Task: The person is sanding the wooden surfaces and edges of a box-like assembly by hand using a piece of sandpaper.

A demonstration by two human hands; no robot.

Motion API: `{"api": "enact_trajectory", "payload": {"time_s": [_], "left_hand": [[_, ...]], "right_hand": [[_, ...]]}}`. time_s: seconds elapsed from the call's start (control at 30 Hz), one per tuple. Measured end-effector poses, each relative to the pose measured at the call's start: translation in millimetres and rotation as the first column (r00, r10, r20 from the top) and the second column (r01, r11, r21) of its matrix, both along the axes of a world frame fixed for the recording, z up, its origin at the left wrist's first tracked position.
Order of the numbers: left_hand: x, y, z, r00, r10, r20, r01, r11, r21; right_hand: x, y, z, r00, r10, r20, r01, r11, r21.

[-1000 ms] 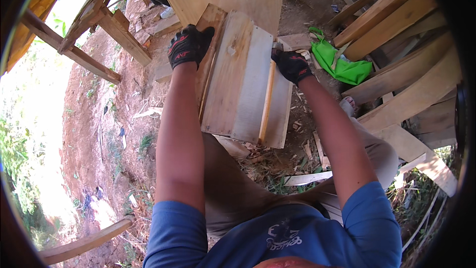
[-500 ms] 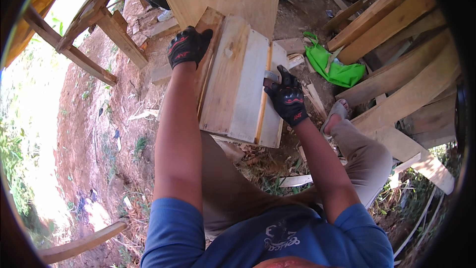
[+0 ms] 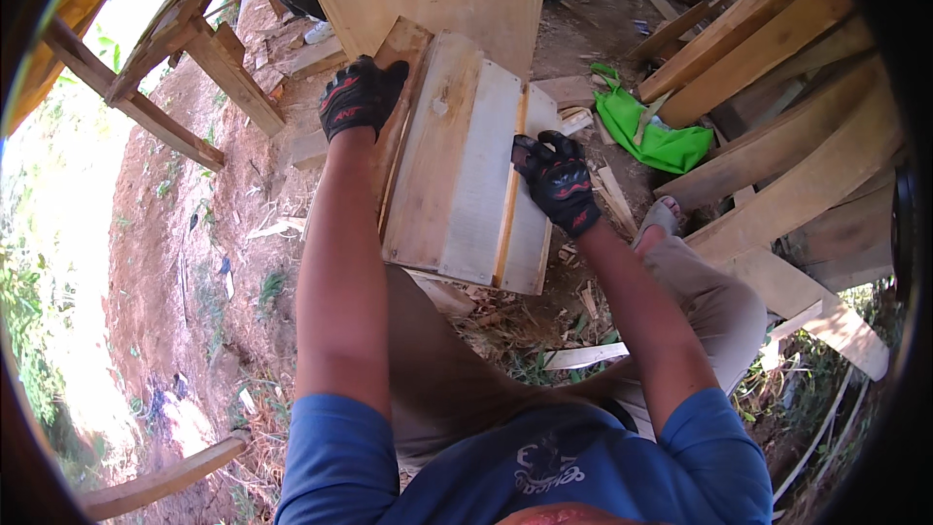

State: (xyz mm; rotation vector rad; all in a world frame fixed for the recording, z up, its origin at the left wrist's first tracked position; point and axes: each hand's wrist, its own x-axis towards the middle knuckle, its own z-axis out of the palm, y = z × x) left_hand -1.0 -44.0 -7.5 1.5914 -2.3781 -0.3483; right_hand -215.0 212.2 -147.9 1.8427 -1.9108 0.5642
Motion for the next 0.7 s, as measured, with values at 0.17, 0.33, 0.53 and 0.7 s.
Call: {"api": "enact_trajectory", "payload": {"time_s": [0.17, 0.33, 0.53, 0.7], "left_hand": [[-5, 2, 2, 1.000, -0.010, -0.002, 0.010, 1.000, -0.010], [-1, -4, -2, 1.000, 0.001, 0.028, 0.000, 1.000, -0.022], [-5, -5, -2, 1.000, -0.007, 0.020, 0.008, 1.000, -0.026], [4, -4, -4, 1.000, -0.014, 0.015, 0.014, 1.000, -0.018]], "right_hand": [[-59, -53, 3, 0.999, -0.001, -0.051, 0.005, 0.996, 0.091], [-78, -88, 9, 0.994, -0.107, -0.010, 0.106, 0.958, 0.265], [-74, -78, -10, 0.992, -0.017, 0.127, 0.017, 1.000, 0.005], [-65, -62, 11, 0.994, -0.006, 0.106, -0.015, 0.980, 0.198]]}}
